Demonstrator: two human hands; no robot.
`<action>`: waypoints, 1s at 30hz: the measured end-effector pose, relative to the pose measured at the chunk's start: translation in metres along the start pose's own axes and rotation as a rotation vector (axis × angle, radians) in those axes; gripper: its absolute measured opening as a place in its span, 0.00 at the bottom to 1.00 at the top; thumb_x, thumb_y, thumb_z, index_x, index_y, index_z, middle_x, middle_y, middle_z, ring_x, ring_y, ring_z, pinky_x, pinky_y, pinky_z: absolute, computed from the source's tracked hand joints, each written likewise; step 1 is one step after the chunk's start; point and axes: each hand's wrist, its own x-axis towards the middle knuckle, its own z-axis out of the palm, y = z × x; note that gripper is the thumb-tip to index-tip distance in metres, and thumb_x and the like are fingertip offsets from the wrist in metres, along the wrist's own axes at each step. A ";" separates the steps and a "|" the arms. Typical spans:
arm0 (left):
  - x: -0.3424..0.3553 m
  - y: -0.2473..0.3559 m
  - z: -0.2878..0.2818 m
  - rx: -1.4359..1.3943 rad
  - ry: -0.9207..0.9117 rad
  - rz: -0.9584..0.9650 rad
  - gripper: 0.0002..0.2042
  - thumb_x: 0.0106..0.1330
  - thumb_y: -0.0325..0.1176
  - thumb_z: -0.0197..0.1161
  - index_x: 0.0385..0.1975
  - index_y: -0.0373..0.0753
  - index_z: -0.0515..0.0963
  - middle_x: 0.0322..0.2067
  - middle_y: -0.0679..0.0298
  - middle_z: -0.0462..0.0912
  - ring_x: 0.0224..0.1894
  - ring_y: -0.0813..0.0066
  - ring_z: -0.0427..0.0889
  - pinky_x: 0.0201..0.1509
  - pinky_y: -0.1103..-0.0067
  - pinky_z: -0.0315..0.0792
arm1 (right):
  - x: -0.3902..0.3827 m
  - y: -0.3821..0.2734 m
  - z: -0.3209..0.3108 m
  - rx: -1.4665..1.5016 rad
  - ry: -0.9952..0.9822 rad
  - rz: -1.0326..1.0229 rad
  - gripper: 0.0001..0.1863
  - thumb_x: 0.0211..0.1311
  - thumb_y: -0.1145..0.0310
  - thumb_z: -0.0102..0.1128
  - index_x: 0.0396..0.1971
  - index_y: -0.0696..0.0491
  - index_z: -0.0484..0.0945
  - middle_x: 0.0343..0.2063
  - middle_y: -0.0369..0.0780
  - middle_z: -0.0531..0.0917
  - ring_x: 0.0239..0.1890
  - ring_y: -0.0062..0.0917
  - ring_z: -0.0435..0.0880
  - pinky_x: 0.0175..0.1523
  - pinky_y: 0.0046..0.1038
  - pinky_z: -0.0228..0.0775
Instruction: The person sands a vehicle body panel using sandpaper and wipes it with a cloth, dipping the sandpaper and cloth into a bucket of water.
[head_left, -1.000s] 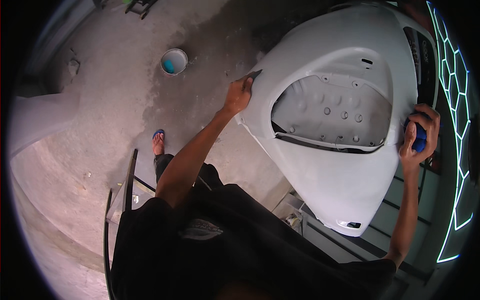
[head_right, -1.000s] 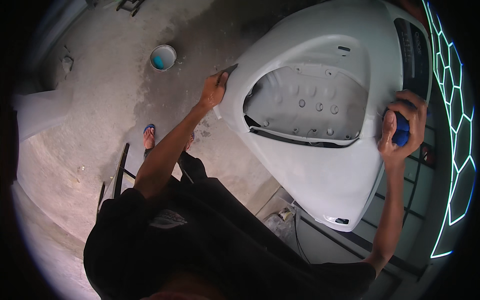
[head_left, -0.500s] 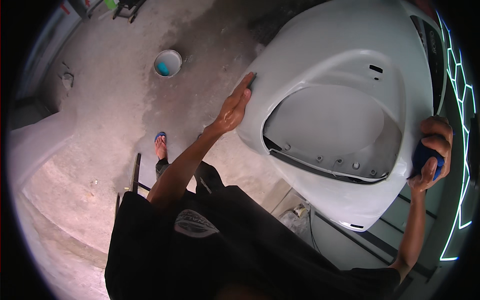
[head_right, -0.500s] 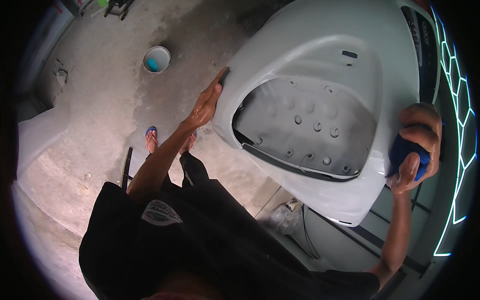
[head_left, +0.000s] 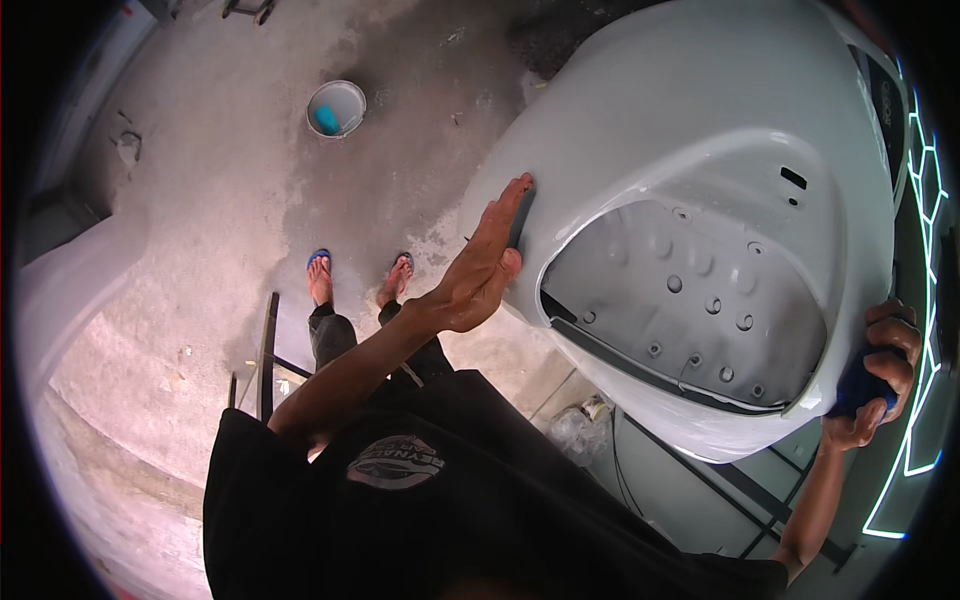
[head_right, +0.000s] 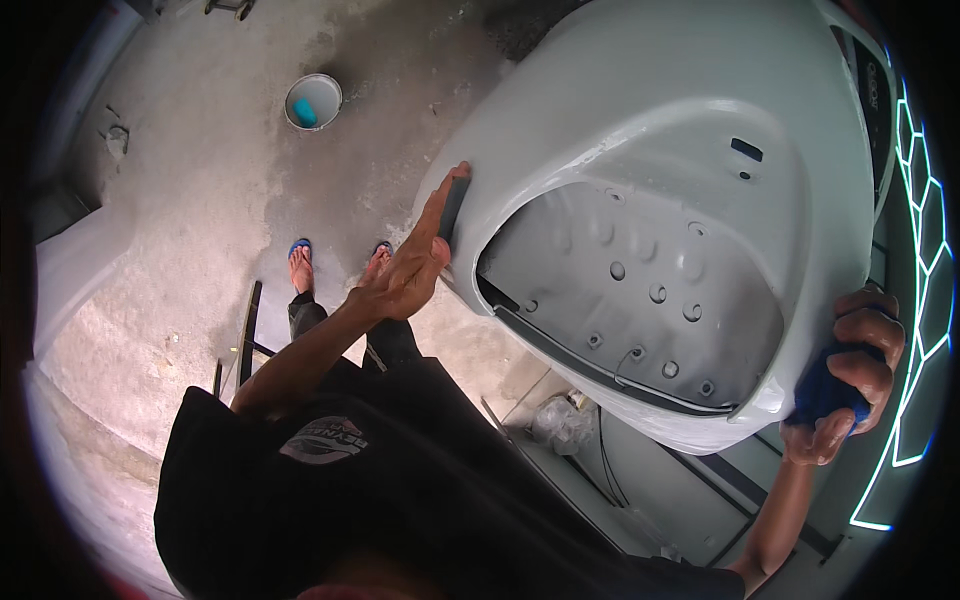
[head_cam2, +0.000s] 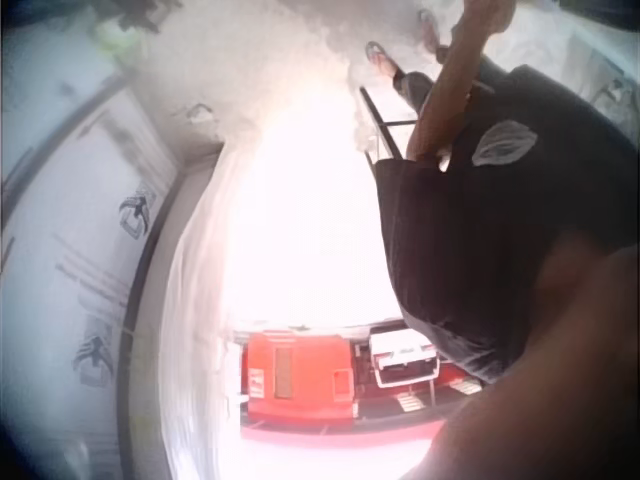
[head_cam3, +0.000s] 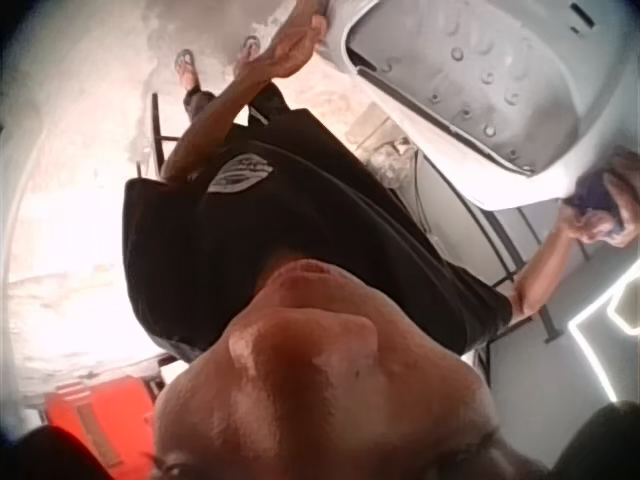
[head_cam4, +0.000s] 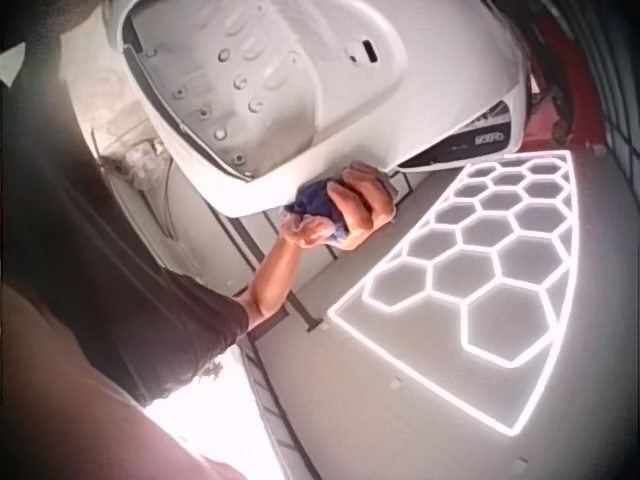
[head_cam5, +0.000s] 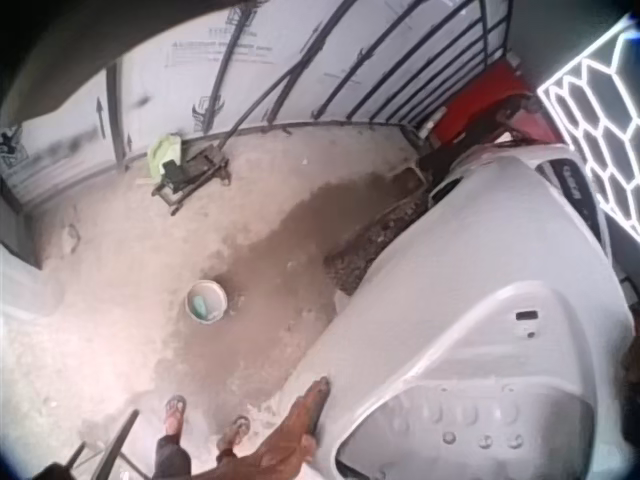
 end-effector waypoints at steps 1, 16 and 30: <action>0.003 -0.007 0.000 -0.006 0.038 -0.016 0.35 0.79 0.52 0.29 0.74 0.31 0.37 0.75 0.47 0.45 0.78 0.50 0.39 0.78 0.60 0.33 | 0.000 0.000 -0.001 0.023 -0.046 -0.024 0.21 0.59 0.49 0.43 0.37 0.51 0.73 0.34 0.45 0.71 0.40 0.40 0.71 0.43 0.43 0.62; 0.006 -0.044 -0.016 -0.085 0.053 -0.309 0.43 0.73 0.66 0.23 0.75 0.33 0.42 0.74 0.46 0.45 0.77 0.51 0.43 0.78 0.64 0.40 | -0.006 0.005 -0.005 0.057 0.000 -0.009 0.23 0.55 0.46 0.49 0.40 0.49 0.76 0.37 0.43 0.73 0.42 0.41 0.72 0.46 0.45 0.64; -0.005 -0.147 -0.009 -0.517 -0.017 -0.807 0.48 0.70 0.72 0.27 0.72 0.29 0.52 0.69 0.46 0.61 0.73 0.55 0.57 0.77 0.67 0.48 | -0.011 0.006 -0.014 0.030 -0.052 0.040 0.24 0.54 0.45 0.49 0.43 0.44 0.76 0.42 0.44 0.73 0.45 0.42 0.73 0.50 0.47 0.64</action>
